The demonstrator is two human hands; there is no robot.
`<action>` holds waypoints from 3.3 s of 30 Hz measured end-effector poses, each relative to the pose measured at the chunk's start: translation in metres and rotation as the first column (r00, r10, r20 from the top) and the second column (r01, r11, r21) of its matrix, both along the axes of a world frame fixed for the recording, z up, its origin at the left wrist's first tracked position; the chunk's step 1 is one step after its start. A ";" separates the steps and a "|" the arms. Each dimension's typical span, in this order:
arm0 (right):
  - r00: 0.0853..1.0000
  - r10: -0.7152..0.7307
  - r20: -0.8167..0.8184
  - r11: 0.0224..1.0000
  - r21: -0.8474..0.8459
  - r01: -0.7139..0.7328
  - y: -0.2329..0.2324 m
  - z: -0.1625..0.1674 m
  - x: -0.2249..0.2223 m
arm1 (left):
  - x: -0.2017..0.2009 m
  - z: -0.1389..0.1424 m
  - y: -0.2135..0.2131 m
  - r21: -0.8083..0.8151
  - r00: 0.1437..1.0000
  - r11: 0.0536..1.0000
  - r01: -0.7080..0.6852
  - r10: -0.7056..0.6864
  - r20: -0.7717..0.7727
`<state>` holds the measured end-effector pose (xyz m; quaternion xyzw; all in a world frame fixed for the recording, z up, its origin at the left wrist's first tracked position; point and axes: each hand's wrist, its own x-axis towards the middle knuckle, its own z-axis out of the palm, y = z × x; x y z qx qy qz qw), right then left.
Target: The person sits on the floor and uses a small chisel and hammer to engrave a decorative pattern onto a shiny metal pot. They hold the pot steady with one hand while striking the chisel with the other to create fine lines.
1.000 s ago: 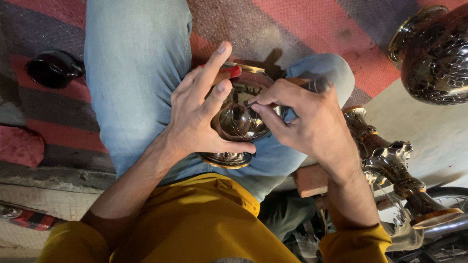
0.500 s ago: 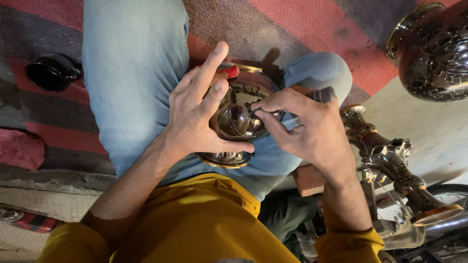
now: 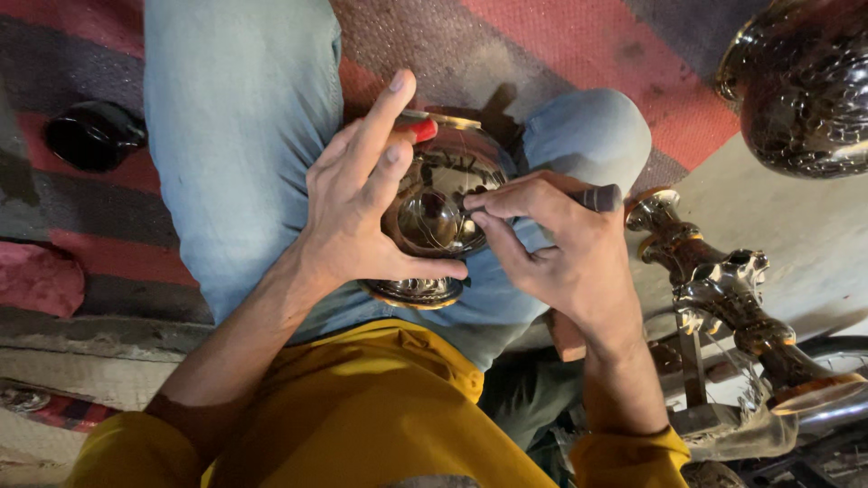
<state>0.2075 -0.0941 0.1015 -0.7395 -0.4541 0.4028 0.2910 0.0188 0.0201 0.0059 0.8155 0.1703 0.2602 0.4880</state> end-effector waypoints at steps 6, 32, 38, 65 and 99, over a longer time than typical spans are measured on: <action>0.995 -0.028 0.100 0.999 0.040 0.024 -0.004 -0.004 -0.008 | 0.000 0.000 0.000 0.005 1.000 1.000 -0.002 0.002 -0.004; 0.985 -0.162 0.067 0.979 0.136 0.151 -0.023 -0.003 -0.028 | 0.001 0.001 -0.001 0.000 1.000 1.000 -0.014 0.014 0.005; 0.810 -0.567 -0.148 0.820 -0.012 0.572 -0.041 -0.018 -0.036 | -0.008 0.004 -0.006 0.012 0.996 1.000 -0.027 0.028 -0.082; 0.253 -0.963 -0.094 0.255 -0.014 0.967 -0.029 -0.037 -0.103 | -0.017 -0.003 -0.014 -0.008 0.995 1.000 -0.019 0.018 -0.096; 0.416 -0.907 -0.065 0.419 -0.044 0.907 -0.030 -0.026 -0.097 | -0.014 -0.003 -0.013 0.042 0.994 0.999 -0.032 0.036 -0.105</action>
